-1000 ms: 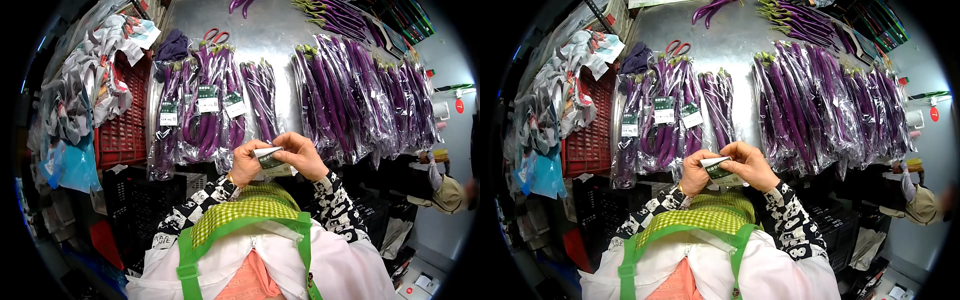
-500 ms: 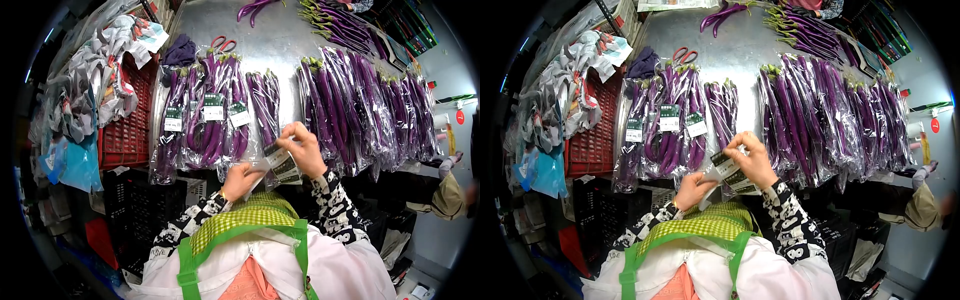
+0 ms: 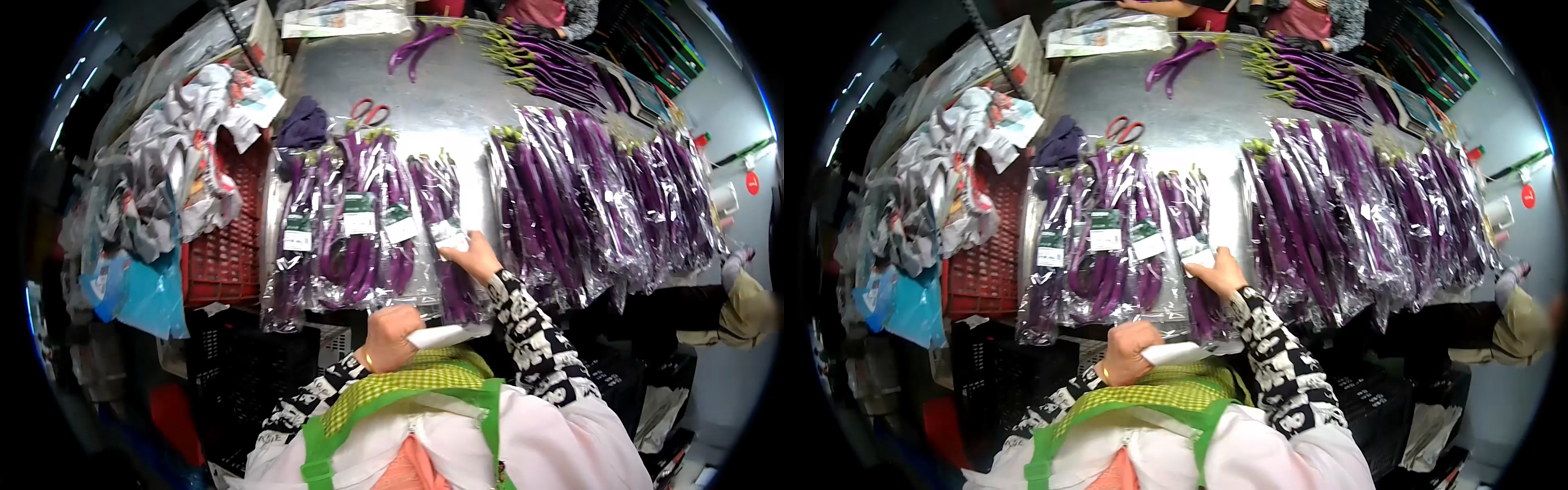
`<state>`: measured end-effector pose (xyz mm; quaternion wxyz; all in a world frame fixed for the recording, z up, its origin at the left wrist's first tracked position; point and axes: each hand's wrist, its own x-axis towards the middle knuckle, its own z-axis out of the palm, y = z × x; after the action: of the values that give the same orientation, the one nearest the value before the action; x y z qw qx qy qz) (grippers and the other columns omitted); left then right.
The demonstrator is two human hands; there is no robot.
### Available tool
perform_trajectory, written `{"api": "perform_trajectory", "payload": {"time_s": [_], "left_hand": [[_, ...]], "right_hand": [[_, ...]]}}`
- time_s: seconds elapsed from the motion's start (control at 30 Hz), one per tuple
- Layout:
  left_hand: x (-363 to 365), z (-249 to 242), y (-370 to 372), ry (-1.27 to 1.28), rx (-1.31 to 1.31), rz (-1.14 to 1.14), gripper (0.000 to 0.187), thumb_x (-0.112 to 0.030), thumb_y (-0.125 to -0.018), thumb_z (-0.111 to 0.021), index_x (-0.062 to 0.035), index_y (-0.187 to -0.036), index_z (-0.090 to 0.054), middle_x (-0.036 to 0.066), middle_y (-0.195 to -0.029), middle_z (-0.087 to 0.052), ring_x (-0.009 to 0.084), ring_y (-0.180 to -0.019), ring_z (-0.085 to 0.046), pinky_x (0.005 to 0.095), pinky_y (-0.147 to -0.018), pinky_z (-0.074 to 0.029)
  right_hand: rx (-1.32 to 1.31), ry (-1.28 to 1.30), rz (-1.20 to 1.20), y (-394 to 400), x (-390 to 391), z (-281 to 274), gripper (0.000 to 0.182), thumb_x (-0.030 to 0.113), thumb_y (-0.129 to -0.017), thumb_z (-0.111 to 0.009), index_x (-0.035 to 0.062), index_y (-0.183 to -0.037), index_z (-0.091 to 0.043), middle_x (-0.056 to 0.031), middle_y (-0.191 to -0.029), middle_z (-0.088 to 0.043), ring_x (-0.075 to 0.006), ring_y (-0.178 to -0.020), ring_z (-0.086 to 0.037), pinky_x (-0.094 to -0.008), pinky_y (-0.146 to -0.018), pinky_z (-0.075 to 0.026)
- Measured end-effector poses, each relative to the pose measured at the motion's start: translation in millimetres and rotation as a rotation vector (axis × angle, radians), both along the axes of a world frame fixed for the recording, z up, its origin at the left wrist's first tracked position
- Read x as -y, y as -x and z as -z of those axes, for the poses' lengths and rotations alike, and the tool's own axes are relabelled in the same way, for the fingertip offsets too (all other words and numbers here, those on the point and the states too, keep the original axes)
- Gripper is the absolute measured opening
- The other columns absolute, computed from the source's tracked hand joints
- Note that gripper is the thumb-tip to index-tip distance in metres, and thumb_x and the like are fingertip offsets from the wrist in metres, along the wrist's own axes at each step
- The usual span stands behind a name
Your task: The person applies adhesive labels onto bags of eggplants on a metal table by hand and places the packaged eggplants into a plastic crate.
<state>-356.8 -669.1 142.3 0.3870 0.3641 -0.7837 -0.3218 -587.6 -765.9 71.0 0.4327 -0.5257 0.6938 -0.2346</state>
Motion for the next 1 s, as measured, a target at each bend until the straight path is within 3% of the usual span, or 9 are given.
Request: {"api": "perform_trajectory", "payload": {"time_s": [0.1, 0.2, 0.3, 0.4, 0.5, 0.63, 0.77, 0.9, 1.0], "left_hand": [[50, -11, -13, 0.364, 0.113, -0.324, 0.020, -0.013, -0.063, -0.072, -0.0079, -0.057, -0.053, 0.010, -0.084, -0.066, 0.0272, -0.085, -0.061, 0.0373, -0.070, -0.043], [107, 9, -40, 0.037, 0.159, -0.694, 0.033, -0.015, -0.058, -0.081, -0.0029, -0.060, -0.051, 0.022, -0.116, -0.054, 0.0349, -0.107, -0.054, 0.0436, -0.088, -0.044], [149, 25, -44, -0.362, 0.322, -0.759, 0.040, -0.004, -0.066, -0.073, -0.0016, -0.098, -0.049, 0.020, -0.109, -0.054, 0.0335, -0.098, -0.054, 0.0378, -0.089, -0.043], [149, 15, -11, -0.252, 0.637, -0.768, 0.076, -0.004, -0.068, -0.068, 0.0007, -0.133, -0.028, 0.019, -0.109, -0.051, 0.0297, -0.101, -0.050, 0.0407, -0.091, -0.037], [151, 23, 5, -0.234, 0.768, -0.695, 0.082, -0.005, -0.067, -0.064, 0.0019, -0.137, -0.024, 0.022, -0.111, -0.049, 0.0329, -0.105, -0.047, 0.0423, -0.093, -0.035], [162, 29, -4, -0.287, 0.807, -0.719, 0.059, -0.010, -0.066, -0.069, -0.0004, -0.116, -0.039, 0.020, -0.106, -0.054, 0.0339, -0.100, -0.054, 0.0409, -0.089, -0.041], [155, -15, -20, -0.507, 0.641, -0.697, 0.064, -0.010, -0.064, -0.072, -0.0009, -0.119, -0.039, 0.019, -0.105, -0.056, 0.0329, -0.099, -0.057, 0.0402, -0.087, -0.045], [83, -37, -68, -0.123, 0.286, -0.701, 0.082, -0.009, -0.059, -0.080, 0.0009, -0.130, -0.040, 0.017, -0.099, -0.061, 0.0319, -0.088, -0.063, 0.0391, -0.078, -0.054], [43, -69, -92, -0.189, -0.005, -0.731, 0.079, -0.005, -0.061, -0.081, 0.0003, -0.129, -0.041, 0.013, -0.108, -0.060, 0.0208, -0.093, -0.062, 0.0322, -0.082, -0.051]], "right_hand": [[0.453, -0.095, 0.131, -4, -1, 2, 0.055, 0.025, -0.074, -0.078, -0.0127, -0.107, -0.053, -0.0199, -0.103, -0.063, -0.0209, -0.088, -0.063, -0.0306, -0.079, -0.050], [0.425, -0.111, 0.269, -15, 8, 3, 0.050, 0.018, -0.075, -0.077, -0.0139, -0.103, -0.053, -0.0179, -0.094, -0.063, -0.0178, -0.078, -0.063, -0.0287, -0.064, -0.052], [0.457, -0.173, 0.218, -26, 13, -12, 0.040, 0.017, -0.075, -0.076, -0.0151, -0.092, -0.059, -0.0163, -0.082, -0.066, -0.0183, -0.065, -0.064, -0.0286, -0.056, -0.052], [0.583, -0.231, 0.231, -34, 14, -15, 0.037, 0.013, -0.077, -0.073, -0.0162, -0.093, -0.058, -0.0173, -0.082, -0.067, -0.0196, -0.064, -0.065, -0.0278, -0.054, -0.051], [0.660, -0.180, 0.367, -37, 15, -11, 0.029, 0.009, -0.075, -0.067, -0.0125, -0.091, -0.058, -0.0150, -0.079, -0.064, -0.0200, -0.064, -0.063, -0.0315, -0.057, -0.051], [0.603, -0.098, 0.366, -26, 15, -5, 0.027, 0.010, -0.076, -0.061, -0.0070, -0.096, -0.055, -0.0094, -0.076, -0.061, -0.0164, -0.062, -0.060, -0.0301, -0.054, -0.050], [0.485, 0.024, 0.352, -10, 5, -11, 0.022, 0.012, -0.076, -0.063, -0.0037, -0.091, -0.060, -0.0073, -0.077, -0.063, -0.0130, -0.063, -0.058, -0.0271, -0.057, -0.046], [0.151, 0.147, 0.364, -9, -4, -41, 0.027, 0.014, -0.071, -0.068, -0.0055, -0.087, -0.058, -0.0070, -0.077, -0.062, -0.0123, -0.064, -0.056, -0.0266, -0.058, -0.045], [0.173, 0.176, 0.343, -24, -4, -72, 0.025, 0.015, -0.074, -0.066, -0.0036, -0.087, -0.058, -0.0060, -0.078, -0.061, -0.0108, -0.066, -0.055, -0.0255, -0.058, -0.045]]}}
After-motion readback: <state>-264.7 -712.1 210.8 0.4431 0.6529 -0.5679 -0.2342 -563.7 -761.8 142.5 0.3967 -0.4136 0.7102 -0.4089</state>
